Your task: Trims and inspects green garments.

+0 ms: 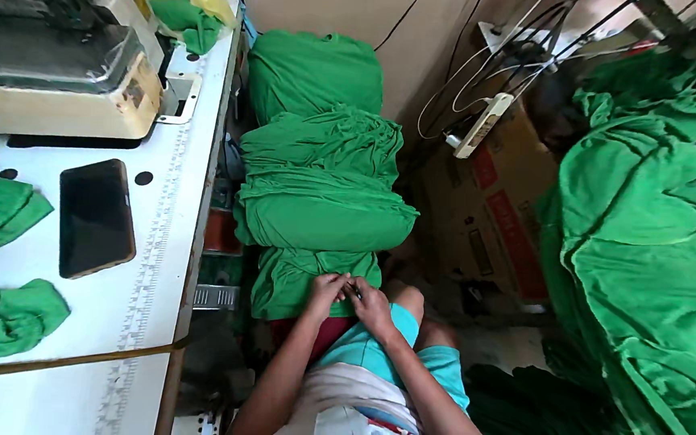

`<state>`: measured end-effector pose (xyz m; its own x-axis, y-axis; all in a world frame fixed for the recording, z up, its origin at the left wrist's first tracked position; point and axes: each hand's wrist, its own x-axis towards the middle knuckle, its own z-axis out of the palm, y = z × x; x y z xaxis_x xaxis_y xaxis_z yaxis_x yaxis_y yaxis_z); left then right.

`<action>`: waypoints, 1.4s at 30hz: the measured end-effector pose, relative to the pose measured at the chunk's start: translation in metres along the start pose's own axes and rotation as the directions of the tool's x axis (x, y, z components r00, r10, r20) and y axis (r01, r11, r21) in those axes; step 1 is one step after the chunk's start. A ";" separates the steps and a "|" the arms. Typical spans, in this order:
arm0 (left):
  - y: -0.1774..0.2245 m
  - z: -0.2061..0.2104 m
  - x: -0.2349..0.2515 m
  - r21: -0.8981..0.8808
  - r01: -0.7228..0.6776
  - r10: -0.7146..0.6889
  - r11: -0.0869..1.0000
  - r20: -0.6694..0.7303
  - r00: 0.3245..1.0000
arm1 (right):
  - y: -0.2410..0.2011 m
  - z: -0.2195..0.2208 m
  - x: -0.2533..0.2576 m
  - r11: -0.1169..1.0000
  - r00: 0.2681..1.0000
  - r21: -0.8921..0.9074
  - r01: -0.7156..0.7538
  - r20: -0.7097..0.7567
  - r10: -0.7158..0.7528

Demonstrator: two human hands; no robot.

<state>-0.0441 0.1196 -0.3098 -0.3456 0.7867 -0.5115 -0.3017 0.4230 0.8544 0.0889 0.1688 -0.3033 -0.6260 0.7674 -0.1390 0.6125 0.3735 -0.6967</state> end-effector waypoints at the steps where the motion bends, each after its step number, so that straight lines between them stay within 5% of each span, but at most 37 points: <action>1: 0.005 -0.004 0.002 -0.035 0.073 -0.072 0.997 0.032 0.997 | 0.001 0.000 0.000 1.000 1.000 -0.007 0.001 0.021 -0.001; 9: 0.018 -0.011 0.011 0.064 0.264 -0.271 0.962 0.142 0.952 | 0.007 0.001 0.000 0.999 0.998 -0.005 0.049 0.038 -0.049; 18: -0.004 -0.017 0.000 -0.088 0.048 -0.032 0.995 0.178 0.984 | 0.007 -0.012 -0.008 0.991 0.972 -0.033 -0.130 -0.202 0.121; 21: -0.010 -0.022 -0.001 -0.125 -0.008 0.033 0.992 0.201 0.979 | 0.015 -0.007 -0.009 0.994 0.965 -0.100 -0.049 -0.260 0.021; 29: -0.011 -0.023 0.000 -0.148 -0.021 0.053 0.989 0.220 0.974 | 0.014 -0.001 -0.009 0.973 0.961 -0.200 0.115 -0.227 -0.160; 39: -0.010 -0.021 0.000 -0.103 -0.024 0.050 0.994 0.253 0.966 | 0.011 0.003 -0.003 0.971 0.959 -0.208 0.115 -0.231 -0.163; 42: -0.008 -0.025 -0.003 -0.081 -0.031 0.051 0.996 0.261 0.964 | 0.009 0.000 -0.005 0.996 0.967 -0.088 0.028 -0.250 -0.049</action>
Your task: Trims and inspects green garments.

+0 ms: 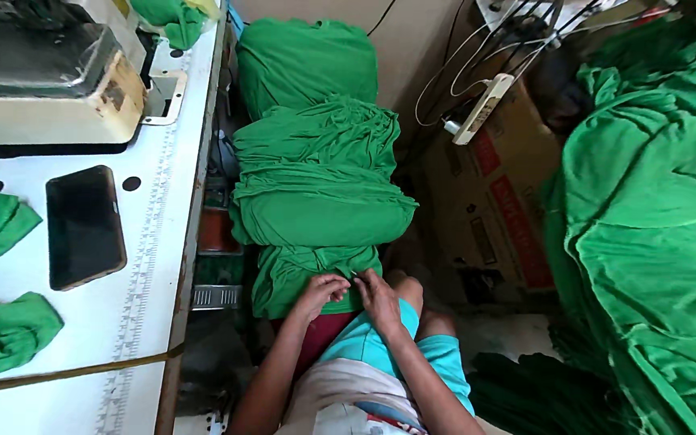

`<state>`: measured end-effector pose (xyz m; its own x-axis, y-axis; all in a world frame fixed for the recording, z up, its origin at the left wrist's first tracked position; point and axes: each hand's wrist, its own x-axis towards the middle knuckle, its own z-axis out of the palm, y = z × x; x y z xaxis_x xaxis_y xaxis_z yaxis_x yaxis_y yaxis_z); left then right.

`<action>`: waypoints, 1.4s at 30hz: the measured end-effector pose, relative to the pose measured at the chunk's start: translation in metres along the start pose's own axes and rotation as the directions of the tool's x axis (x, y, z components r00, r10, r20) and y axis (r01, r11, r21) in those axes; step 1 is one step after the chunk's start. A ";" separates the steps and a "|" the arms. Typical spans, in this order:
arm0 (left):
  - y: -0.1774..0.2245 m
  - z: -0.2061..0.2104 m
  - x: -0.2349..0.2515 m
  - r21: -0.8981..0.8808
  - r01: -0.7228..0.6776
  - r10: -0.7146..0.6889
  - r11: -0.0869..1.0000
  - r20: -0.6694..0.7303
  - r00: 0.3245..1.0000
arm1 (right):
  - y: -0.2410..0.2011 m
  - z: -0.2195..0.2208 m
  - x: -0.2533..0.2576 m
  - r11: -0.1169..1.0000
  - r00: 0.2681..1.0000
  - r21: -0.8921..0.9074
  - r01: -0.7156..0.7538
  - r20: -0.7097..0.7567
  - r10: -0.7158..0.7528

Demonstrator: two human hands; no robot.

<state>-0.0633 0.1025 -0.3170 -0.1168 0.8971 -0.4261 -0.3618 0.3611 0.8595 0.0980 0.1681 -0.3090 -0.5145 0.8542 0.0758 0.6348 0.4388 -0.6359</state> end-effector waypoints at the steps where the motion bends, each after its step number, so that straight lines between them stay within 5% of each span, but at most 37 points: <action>1: 0.004 -0.004 -0.004 0.055 -0.008 0.009 0.998 -0.014 1.000 | 0.000 -0.003 0.001 0.994 0.996 0.075 -0.086 0.006 0.086; 3: 0.016 -0.016 -0.019 0.320 -0.019 0.062 0.947 -0.125 0.990 | 0.003 -0.008 0.002 0.944 0.973 0.245 -0.222 -0.015 0.232; 5: 0.033 -0.034 -0.035 0.652 0.109 0.119 0.750 -0.296 0.948 | 0.010 -0.010 0.003 0.909 0.958 0.338 -0.244 -0.059 0.280; 8: 0.051 -0.041 -0.041 0.786 0.276 0.221 0.553 -0.458 0.861 | 0.013 -0.009 0.007 0.883 0.951 0.378 -0.280 -0.018 0.309; 10: 0.051 -0.031 -0.030 0.837 0.144 0.305 0.528 -0.345 0.888 | 0.012 -0.006 0.011 0.861 0.952 0.417 -0.292 0.041 0.303; 14: 0.032 0.002 0.010 0.878 -0.265 0.331 0.398 0.132 0.934 | 0.008 -0.011 0.020 0.845 0.903 0.337 -0.416 0.266 0.338; 17: 0.022 -0.003 0.028 0.938 -0.180 0.207 0.295 0.121 0.971 | 0.011 -0.014 0.027 0.812 0.797 0.209 -0.545 0.430 0.425; 22: 0.021 -0.020 0.022 0.928 -0.003 0.245 0.372 -0.096 0.965 | 0.011 -0.011 0.030 0.795 0.769 0.183 -0.578 0.448 0.456; 26: 0.019 0.004 0.015 0.899 -0.103 0.363 0.425 -0.066 0.929 | 0.009 -0.011 0.033 0.794 0.761 0.168 -0.584 0.452 0.465; 31: 0.014 0.009 0.029 0.892 -0.046 0.141 0.450 -0.021 0.990 | 0.008 -0.014 0.030 0.786 0.757 0.176 -0.593 0.454 0.470; 38: 0.015 -0.024 0.038 0.505 -0.030 0.106 0.862 -0.122 0.987 | 0.009 -0.010 0.031 0.787 0.763 0.173 -0.592 0.436 0.478; 42: 0.008 -0.024 0.042 0.356 -0.032 0.112 0.934 -0.206 0.972 | 0.009 -0.009 0.031 0.798 0.766 0.154 -0.582 0.432 0.476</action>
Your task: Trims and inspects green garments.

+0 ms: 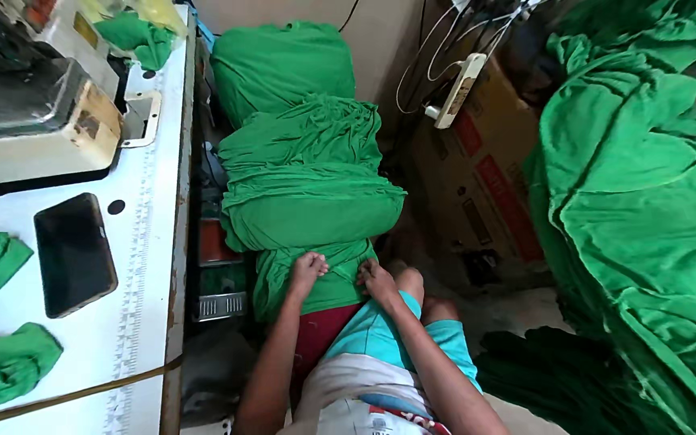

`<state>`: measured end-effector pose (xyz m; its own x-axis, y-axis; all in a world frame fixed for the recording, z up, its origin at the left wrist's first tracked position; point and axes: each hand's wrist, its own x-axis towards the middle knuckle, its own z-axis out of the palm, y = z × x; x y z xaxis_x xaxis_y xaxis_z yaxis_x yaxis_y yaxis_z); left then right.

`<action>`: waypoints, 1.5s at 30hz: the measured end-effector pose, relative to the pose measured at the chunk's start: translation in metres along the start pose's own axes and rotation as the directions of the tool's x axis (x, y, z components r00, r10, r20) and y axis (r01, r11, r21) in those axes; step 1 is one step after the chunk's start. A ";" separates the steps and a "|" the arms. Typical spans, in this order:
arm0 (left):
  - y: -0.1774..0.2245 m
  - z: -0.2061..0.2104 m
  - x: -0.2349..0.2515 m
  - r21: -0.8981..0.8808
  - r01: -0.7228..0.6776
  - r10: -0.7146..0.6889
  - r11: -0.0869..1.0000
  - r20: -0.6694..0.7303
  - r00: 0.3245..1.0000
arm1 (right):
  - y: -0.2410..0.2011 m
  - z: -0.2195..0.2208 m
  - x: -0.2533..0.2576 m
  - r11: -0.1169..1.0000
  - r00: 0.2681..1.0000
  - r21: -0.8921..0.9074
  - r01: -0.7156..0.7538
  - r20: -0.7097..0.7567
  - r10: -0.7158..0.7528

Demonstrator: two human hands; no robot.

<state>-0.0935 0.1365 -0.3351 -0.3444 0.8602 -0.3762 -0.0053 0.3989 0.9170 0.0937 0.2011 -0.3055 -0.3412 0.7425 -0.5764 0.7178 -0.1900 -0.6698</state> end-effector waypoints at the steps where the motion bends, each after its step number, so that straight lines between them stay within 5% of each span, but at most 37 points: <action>1: -0.001 0.002 -0.001 0.003 -0.022 0.022 1.000 -0.017 1.000 | 0.001 0.000 0.000 0.999 1.000 -0.025 0.023 -0.009 -0.023; 5: -0.006 0.000 -0.013 0.104 -0.199 0.194 0.974 0.062 0.979 | 0.007 0.000 -0.003 0.963 0.980 -0.191 0.190 -0.027 -0.198; 9: 0.003 0.010 -0.015 0.482 -0.236 0.208 0.844 0.112 0.972 | -0.004 0.008 -0.011 0.900 0.986 -0.414 0.137 -0.028 -0.163; 12: 0.010 0.016 -0.012 0.664 -0.211 0.215 0.717 0.078 0.974 | -0.001 0.003 -0.010 0.953 0.966 -0.251 0.169 -0.151 -0.211; 15: 0.015 0.015 -0.008 0.616 -0.175 0.179 0.768 0.055 0.982 | 0.006 -0.010 -0.001 0.967 0.942 -0.062 0.246 -0.219 -0.254; 21: 0.019 0.017 0.002 0.662 -0.115 0.102 0.741 0.058 0.993 | 0.010 -0.021 0.033 0.987 0.989 -0.080 0.136 -0.046 -0.140; 26: 0.020 0.014 0.011 0.652 -0.107 0.086 0.751 0.065 0.994 | 0.011 -0.020 0.039 0.989 0.985 0.034 0.146 -0.096 -0.142; 32: 0.025 0.035 0.006 0.835 -0.161 0.210 0.526 0.056 0.976 | 0.020 -0.020 0.036 0.973 0.972 0.062 0.224 -0.081 -0.219; 38: 0.007 0.040 0.003 0.556 -0.352 0.281 0.753 0.213 0.936 | 0.017 -0.019 0.034 0.981 0.979 0.015 0.193 -0.072 -0.192; 45: 0.028 0.047 0.006 0.671 -0.233 0.083 0.703 0.248 0.965 | 0.013 -0.017 0.033 0.982 0.979 -0.041 0.185 -0.076 -0.188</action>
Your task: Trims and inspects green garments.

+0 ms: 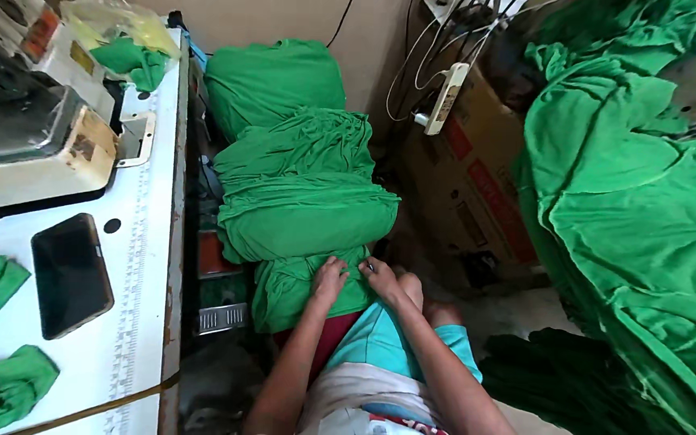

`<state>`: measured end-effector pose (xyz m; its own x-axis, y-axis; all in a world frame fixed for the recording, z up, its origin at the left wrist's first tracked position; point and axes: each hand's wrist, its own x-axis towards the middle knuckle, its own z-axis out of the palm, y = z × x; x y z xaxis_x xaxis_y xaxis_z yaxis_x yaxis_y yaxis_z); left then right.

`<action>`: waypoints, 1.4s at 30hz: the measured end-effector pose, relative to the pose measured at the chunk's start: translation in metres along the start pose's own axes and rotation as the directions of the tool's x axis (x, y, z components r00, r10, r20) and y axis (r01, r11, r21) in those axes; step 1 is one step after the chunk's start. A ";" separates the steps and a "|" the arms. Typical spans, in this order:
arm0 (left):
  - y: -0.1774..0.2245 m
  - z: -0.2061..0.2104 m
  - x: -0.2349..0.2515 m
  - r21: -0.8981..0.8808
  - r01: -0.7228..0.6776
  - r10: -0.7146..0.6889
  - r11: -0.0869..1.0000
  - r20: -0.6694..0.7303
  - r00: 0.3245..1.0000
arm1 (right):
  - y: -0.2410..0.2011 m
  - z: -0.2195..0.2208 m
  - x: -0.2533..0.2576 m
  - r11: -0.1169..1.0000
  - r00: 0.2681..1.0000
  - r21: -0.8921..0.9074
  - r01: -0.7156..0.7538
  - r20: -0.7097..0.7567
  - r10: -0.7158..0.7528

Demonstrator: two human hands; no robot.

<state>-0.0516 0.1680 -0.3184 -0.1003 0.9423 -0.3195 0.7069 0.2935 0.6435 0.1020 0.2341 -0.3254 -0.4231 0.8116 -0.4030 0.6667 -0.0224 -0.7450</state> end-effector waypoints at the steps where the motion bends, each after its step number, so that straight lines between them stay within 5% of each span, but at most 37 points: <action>1: 0.004 -0.001 0.002 0.017 0.025 -0.025 1.000 0.014 1.000 | -0.001 0.000 -0.001 1.000 1.000 -0.007 -0.008 0.002 0.008; 5: 0.002 -0.005 0.011 -0.005 0.057 -0.057 0.998 0.052 0.997 | -0.007 0.000 -0.004 0.997 0.998 -0.045 -0.066 -0.003 0.066; 12: -0.030 -0.006 0.001 -0.411 0.006 -0.024 0.912 -0.040 0.999 | -0.009 -0.001 -0.004 0.988 0.994 -0.114 -0.108 0.003 0.109; 18: -0.028 -0.002 0.003 -0.383 0.004 -0.031 0.924 -0.065 0.997 | -0.017 0.007 -0.022 0.997 0.967 -0.074 0.008 -0.254 -0.026; 21: -0.029 -0.004 0.002 -0.399 -0.006 -0.025 0.917 -0.072 0.997 | -0.009 0.011 -0.021 0.982 0.977 0.019 0.186 -0.113 -0.183; 25: -0.031 -0.008 0.003 -0.491 0.018 -0.055 0.871 -0.061 0.997 | -0.001 0.011 -0.011 0.995 0.986 -0.009 0.095 0.138 -0.093; 42: -0.027 -0.009 0.011 -0.670 0.134 -0.179 0.730 0.001 0.984 | -0.026 0.016 -0.010 0.947 0.991 -0.320 0.038 0.136 0.006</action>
<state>-0.0779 0.1713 -0.3332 -0.2246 0.8742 -0.4306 0.0333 0.4485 0.8932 0.0789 0.2171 -0.3101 -0.4985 0.7248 -0.4755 0.8111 0.1965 -0.5509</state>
